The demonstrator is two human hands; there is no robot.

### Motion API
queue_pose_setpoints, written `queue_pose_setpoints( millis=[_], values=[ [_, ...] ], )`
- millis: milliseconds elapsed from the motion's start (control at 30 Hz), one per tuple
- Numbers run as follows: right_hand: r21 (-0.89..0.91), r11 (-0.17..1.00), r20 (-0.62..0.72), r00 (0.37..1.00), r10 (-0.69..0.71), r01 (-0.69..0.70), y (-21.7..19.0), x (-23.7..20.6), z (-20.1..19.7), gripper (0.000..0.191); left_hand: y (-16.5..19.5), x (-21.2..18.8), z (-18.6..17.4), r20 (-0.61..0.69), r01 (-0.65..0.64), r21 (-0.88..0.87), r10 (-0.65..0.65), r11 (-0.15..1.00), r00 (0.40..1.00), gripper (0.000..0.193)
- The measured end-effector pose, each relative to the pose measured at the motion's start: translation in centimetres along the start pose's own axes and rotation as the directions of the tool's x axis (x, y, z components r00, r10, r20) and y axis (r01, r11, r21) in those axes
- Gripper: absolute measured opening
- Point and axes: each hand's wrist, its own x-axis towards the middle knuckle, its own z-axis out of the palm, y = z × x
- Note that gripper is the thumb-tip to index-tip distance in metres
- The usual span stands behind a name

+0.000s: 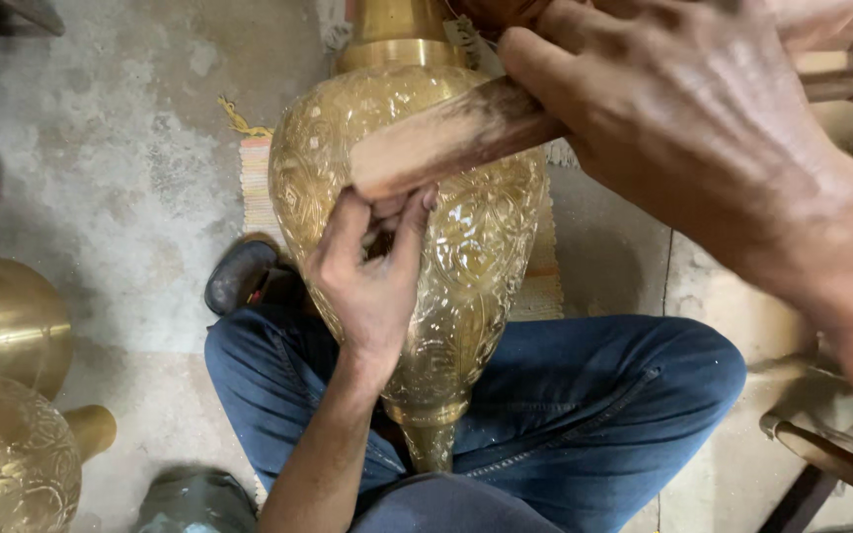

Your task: The person sits cross-legged on the floor with a large brass vase held between their legs and carves decorative patterns into its surface. They hold a chisel against the metal with one hand and strike it with a wooden mallet held in the other hand, repositioning the chisel repeatedly to work new areas of the pattern.

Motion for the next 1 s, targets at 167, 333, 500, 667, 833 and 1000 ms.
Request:
queue_pose_setpoints(
  millis=[167, 333, 500, 667, 833, 1000],
  values=[
    [0.032, 0.998, -0.007, 0.999, 0.054, -0.054, 0.0, 0.4, 0.2, 0.039, 0.4, 0.0, -0.6, 0.023, 0.014, 0.018, -0.015, 1.0, 1.0, 0.025],
    [0.039, 0.999, -0.076, 0.997, -0.012, 0.015, 0.2, 0.2, 0.3, 0.032, 0.1, 0.0, -0.5, 0.033, 0.011, -0.047, -0.01, 0.999, 0.999, 0.025],
    [-0.1, 0.994, 0.042, 0.998, 0.043, -0.039, 0.5, 0.1, 0.4, 0.017, 0.1, -0.2, -0.6, 0.031, 0.037, -0.015, -0.036, 0.999, 0.999, 0.026],
    [0.036, 0.998, -0.006, 0.999, 0.045, -0.045, 0.7, -0.3, 0.8, 0.031, -0.3, -0.1, -0.7, 0.048, -0.006, -0.028, 0.007, 1.0, 0.999, 0.025],
    [0.078, 0.992, 0.044, 0.995, 0.093, -0.097, 0.7, -0.5, 1.3, 0.035, -0.4, -0.1, -0.7, 0.047, -0.016, -0.022, 0.017, 1.0, 0.999, 0.026],
    [0.102, 0.995, -0.054, 0.998, 0.014, -0.008, 0.5, -0.7, 1.1, 0.033, -0.3, 0.1, -0.9, 0.056, 0.009, -0.043, -0.006, 0.999, 0.998, 0.027]
  ],
)
